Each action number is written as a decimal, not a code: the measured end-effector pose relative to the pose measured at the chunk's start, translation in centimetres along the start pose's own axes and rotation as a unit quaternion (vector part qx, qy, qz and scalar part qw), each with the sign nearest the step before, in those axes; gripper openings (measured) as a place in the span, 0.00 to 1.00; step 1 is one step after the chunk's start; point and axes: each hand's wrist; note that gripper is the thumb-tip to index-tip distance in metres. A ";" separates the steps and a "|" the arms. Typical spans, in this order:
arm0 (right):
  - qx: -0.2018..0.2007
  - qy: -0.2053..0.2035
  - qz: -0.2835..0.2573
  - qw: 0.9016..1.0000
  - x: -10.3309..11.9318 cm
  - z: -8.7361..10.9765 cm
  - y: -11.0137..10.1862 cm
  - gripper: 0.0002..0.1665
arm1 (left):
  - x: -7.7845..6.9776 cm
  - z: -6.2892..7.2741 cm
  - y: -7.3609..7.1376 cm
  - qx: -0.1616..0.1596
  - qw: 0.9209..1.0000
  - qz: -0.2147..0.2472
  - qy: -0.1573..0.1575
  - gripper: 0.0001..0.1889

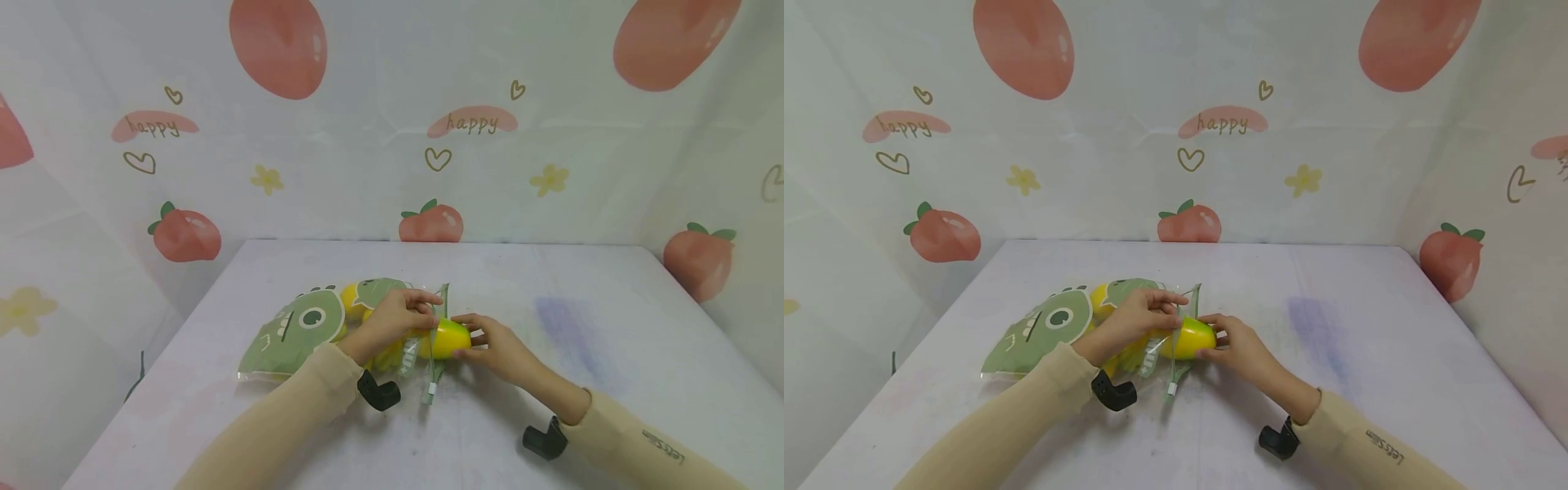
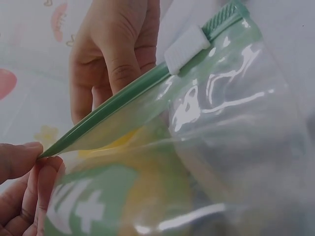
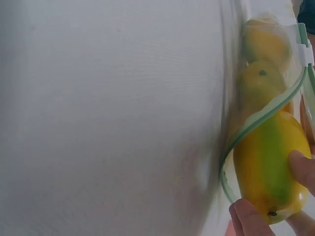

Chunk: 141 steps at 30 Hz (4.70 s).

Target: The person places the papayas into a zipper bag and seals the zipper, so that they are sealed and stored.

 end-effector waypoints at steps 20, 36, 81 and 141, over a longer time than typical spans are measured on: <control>0.015 -0.025 -0.015 0.999 0.2 -0.5 0.3 0.34 | -0.2 -0.1 -0.1 -0.007 1.000 -0.002 -0.003 0.19; 0.011 -0.029 -0.061 0.998 0.1 -1.1 1.2 0.23 | 0.2 -0.2 -0.1 -0.013 1.000 0.004 -0.009 0.19; 0.035 -0.060 -0.079 0.994 0.3 -0.9 0.8 0.20 | 0.1 -0.2 -0.1 -0.001 0.999 0.030 0.012 0.19; 0.158 -0.054 -0.153 0.974 0.8 2.7 3.4 0.15 | -0.1 0.1 0.1 -0.010 1.000 0.017 0.014 0.19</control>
Point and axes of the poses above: each hand's wrist, its own z-axis away from the middle knuckle, its own y-axis out of the palm, x = y × z, and after that the axes turned 10 degrees about x, right-handed
